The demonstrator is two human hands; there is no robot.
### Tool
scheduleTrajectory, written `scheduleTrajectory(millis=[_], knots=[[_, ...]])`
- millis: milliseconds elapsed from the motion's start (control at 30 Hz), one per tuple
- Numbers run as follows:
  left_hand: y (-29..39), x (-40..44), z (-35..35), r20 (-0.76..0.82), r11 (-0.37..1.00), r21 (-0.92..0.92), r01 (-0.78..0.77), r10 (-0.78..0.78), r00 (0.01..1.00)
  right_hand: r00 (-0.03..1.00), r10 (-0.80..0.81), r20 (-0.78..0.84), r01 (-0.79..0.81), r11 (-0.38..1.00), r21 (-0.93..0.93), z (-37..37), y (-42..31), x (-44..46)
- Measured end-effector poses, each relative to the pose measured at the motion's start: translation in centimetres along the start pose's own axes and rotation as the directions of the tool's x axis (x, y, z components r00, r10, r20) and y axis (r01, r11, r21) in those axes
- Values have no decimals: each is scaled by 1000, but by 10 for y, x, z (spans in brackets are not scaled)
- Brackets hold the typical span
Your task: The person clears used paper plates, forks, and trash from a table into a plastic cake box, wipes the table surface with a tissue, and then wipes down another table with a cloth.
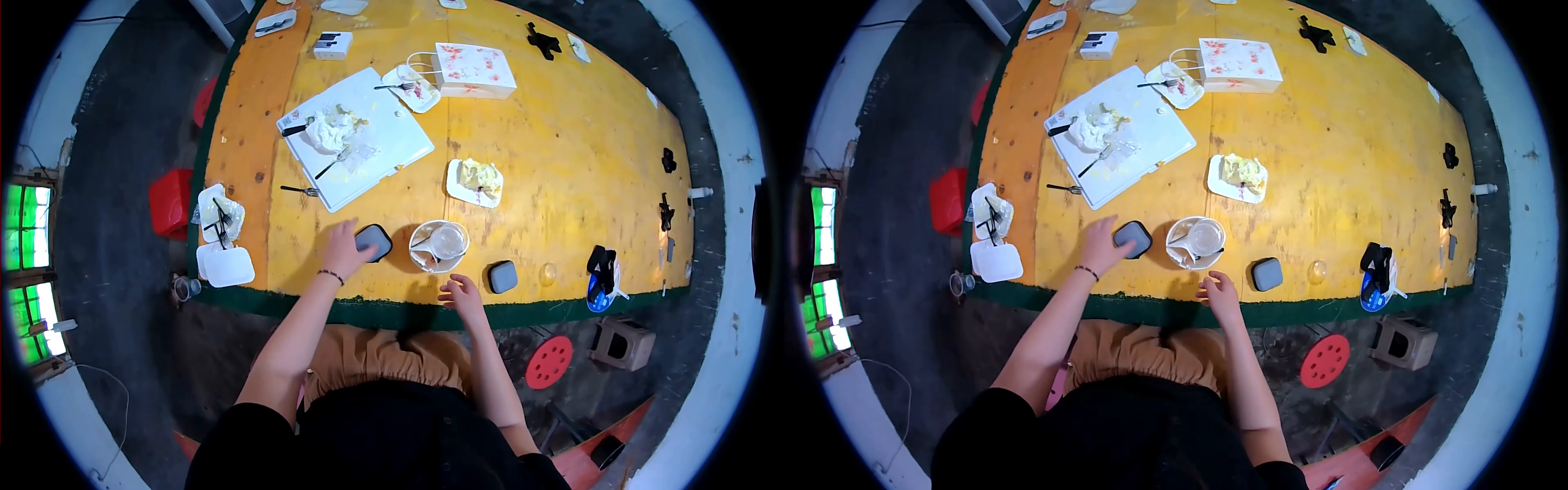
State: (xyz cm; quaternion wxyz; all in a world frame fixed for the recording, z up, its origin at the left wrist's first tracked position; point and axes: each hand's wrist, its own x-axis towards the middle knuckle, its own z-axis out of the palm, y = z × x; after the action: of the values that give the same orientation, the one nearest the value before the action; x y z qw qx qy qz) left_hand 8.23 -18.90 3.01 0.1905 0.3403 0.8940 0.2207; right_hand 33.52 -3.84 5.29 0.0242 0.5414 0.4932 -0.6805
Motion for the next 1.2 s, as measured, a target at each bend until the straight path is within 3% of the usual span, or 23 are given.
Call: scheduleTrajectory(millis=[67,200,300,600,900,1000,1200], knots=[[10,-14,2,95,998,39,-45,41,995,999,48,14,-49,997,58,7,-3,9],[10,-20,26,91,995,96,-12,4,996,997,68,46,-71,995,73,15,-1,22],[10,-19,39,47,989,136,51,-58,997,996,62,66,-66,996,53,17,-8,27],[6,-48,40,-49,964,-12,267,-267,963,994,27,110,-36,996,86,0,-6,53],[-49,-97,19,-234,879,-45,476,-472,850,987,-62,150,52,996,67,-16,-39,58],[-59,-97,15,-244,876,-60,478,-477,844,988,-91,125,83,994,67,-10,-57,54],[-46,-87,13,-139,947,-111,303,-317,938,985,-149,82,144,987,66,18,-102,67]])
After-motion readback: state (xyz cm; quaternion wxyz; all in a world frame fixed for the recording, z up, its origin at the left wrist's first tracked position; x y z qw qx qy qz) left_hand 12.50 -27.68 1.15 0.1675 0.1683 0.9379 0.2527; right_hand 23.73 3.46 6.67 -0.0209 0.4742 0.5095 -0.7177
